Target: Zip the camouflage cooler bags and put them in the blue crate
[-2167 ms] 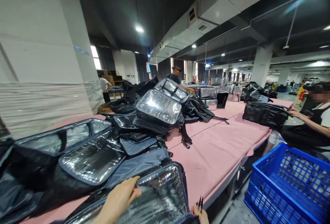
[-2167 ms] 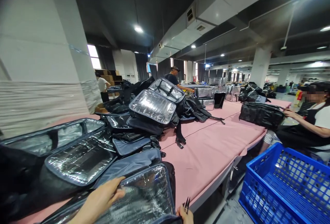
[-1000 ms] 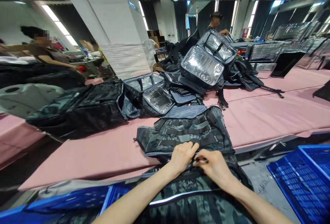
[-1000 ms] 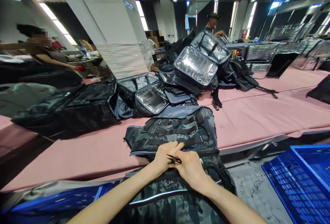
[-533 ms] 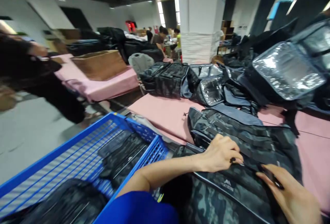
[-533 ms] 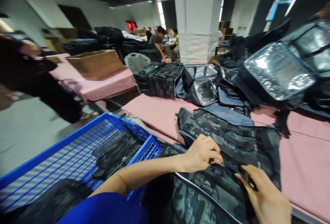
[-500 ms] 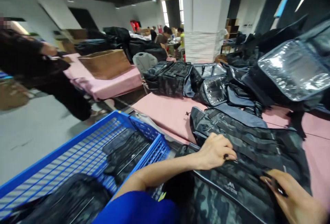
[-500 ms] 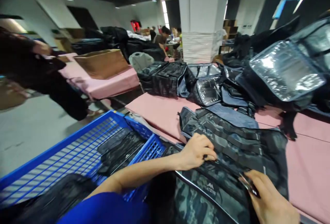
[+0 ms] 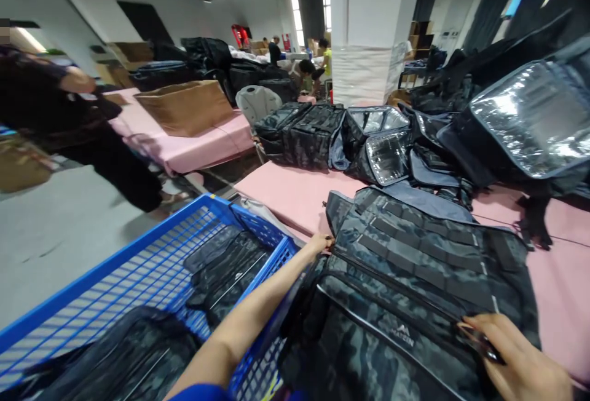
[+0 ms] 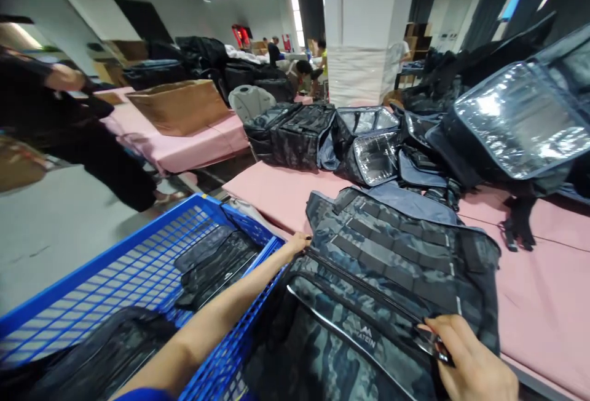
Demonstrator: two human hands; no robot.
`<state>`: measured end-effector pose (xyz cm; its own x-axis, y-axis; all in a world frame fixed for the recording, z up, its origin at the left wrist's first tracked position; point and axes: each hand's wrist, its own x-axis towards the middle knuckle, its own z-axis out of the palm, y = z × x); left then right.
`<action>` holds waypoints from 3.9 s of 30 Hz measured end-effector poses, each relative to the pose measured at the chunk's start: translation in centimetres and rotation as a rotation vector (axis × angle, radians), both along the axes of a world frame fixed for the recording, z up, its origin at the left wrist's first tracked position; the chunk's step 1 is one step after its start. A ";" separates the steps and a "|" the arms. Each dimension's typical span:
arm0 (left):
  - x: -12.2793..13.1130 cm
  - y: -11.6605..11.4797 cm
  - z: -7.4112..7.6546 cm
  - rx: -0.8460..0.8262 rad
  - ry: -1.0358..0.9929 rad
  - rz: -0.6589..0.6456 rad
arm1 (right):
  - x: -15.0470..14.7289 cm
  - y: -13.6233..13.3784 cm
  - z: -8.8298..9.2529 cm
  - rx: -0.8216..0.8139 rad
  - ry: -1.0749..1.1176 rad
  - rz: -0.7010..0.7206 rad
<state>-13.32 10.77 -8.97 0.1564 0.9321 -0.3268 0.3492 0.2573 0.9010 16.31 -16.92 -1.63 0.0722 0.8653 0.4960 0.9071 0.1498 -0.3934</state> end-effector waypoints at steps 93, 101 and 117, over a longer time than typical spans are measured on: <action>27.7 -8.6 12.7 -0.132 -0.512 -0.763 | 9.7 6.1 6.4 -0.213 1.139 -0.419; 26.9 -9.7 13.3 0.015 -0.212 -0.856 | 9.1 6.4 6.1 -0.135 0.820 -0.442; 26.3 -10.1 12.5 0.669 0.177 -0.867 | 11.0 2.7 3.5 0.007 -0.241 -0.556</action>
<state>12.96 0.69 3.48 0.8420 0.5262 0.1193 0.3127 -0.6561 0.6869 27.28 -14.18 1.85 0.3977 0.7267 0.5602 0.9135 -0.3706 -0.1678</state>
